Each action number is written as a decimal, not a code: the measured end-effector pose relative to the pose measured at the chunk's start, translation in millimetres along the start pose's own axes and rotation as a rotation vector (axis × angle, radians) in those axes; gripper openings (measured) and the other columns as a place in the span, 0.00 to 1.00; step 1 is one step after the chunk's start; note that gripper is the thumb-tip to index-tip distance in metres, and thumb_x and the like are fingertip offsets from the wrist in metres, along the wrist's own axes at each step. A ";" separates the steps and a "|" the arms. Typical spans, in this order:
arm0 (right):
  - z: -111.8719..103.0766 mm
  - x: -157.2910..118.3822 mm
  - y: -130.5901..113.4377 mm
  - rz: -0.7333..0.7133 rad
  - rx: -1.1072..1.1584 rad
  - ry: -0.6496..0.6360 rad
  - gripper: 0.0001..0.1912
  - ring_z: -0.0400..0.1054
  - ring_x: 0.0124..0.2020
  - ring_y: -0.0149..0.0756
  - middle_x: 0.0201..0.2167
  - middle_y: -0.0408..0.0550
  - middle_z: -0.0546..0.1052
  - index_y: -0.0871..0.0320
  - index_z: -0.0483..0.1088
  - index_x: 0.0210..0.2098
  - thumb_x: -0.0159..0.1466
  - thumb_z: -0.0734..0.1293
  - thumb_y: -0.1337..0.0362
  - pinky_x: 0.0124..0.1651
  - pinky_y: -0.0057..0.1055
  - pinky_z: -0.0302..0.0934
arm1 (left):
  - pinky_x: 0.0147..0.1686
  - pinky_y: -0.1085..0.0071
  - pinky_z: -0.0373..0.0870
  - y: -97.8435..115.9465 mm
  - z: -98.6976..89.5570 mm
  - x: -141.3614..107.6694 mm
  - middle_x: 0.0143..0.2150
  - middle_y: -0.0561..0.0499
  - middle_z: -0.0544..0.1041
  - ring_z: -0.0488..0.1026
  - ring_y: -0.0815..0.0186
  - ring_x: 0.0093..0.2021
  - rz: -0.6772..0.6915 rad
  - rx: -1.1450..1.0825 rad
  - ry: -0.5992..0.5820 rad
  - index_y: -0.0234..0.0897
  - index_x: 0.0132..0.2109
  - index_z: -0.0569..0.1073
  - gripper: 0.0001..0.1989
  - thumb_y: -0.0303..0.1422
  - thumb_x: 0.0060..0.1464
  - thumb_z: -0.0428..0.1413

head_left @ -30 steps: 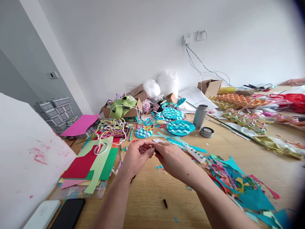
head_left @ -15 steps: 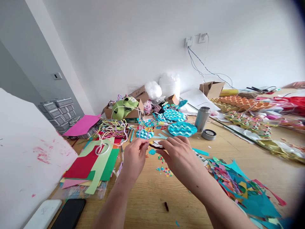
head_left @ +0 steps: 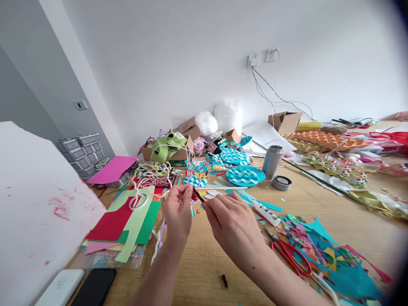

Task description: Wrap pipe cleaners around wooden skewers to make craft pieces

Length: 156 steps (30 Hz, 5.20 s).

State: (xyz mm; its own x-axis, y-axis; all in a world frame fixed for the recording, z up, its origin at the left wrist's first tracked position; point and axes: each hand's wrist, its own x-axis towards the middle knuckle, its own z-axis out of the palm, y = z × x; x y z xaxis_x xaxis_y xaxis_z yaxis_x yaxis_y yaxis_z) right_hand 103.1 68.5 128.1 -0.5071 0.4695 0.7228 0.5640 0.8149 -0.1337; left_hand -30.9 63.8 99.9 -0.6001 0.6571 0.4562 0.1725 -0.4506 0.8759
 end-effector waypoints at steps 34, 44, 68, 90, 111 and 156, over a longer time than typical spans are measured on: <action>4.6 9.8 30.5 0.080 0.322 -0.066 0.07 0.71 0.36 0.36 0.35 0.46 0.79 0.55 0.73 0.40 0.65 0.63 0.64 0.43 0.32 0.59 | 0.44 0.71 0.65 13.4 -21.4 20.8 0.36 0.48 0.76 0.71 0.68 0.38 -0.438 -0.524 -0.320 0.32 0.29 0.79 0.04 0.30 0.44 0.64; -21.8 11.5 59.5 0.608 0.927 0.454 0.09 0.66 0.22 0.29 0.22 0.42 0.72 0.55 0.73 0.31 0.61 0.67 0.57 0.26 0.27 0.60 | 0.44 0.72 0.65 23.1 -25.3 24.0 0.34 0.51 0.76 0.71 0.69 0.38 -0.278 -0.629 -0.140 0.34 0.29 0.79 0.05 0.30 0.42 0.65; 36.9 7.6 -3.1 0.776 2.005 -0.050 0.08 0.68 0.25 0.29 0.23 0.47 0.77 0.61 0.78 0.31 0.53 0.73 0.62 0.30 0.24 0.65 | 0.14 0.82 0.53 24.9 3.8 -5.6 0.19 0.57 0.67 0.60 0.79 0.16 -0.545 -0.663 -0.206 0.32 0.32 0.74 0.12 0.36 0.43 0.65; 15.5 13.1 27.2 0.571 1.508 -0.276 0.17 0.62 0.16 0.26 0.14 0.41 0.71 0.60 0.68 0.17 0.53 0.73 0.55 0.23 0.25 0.56 | 0.35 0.72 0.63 28.0 -10.6 5.1 0.29 0.50 0.69 0.64 0.67 0.32 -0.435 -0.453 -0.485 0.33 0.23 0.74 0.09 0.32 0.44 0.63; 14.4 14.8 35.8 0.506 1.191 -0.275 0.23 0.60 0.17 0.27 0.14 0.44 0.70 0.61 0.68 0.15 0.53 0.70 0.47 0.22 0.26 0.52 | 0.36 0.70 0.61 19.9 -15.7 4.0 0.30 0.49 0.72 0.68 0.66 0.33 -0.384 -0.135 -0.557 0.34 0.31 0.73 0.10 0.37 0.53 0.57; -23.4 9.9 61.3 0.198 0.230 -0.487 0.10 0.68 0.28 0.35 0.28 0.46 0.77 0.56 0.75 0.31 0.63 0.62 0.64 0.31 0.29 0.56 | 0.32 0.70 0.62 25.0 -24.6 8.7 0.30 0.51 0.79 0.72 0.64 0.32 0.199 0.751 -0.628 0.39 0.35 0.78 0.07 0.31 0.55 0.54</action>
State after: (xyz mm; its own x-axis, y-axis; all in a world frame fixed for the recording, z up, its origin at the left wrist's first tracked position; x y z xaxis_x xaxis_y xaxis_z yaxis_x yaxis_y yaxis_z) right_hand 147.9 115.1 142.9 -0.6788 0.6787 0.2803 0.5501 0.7229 -0.4181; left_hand -51.0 43.4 121.9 -0.0224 0.9093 0.4155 0.8042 -0.2306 0.5479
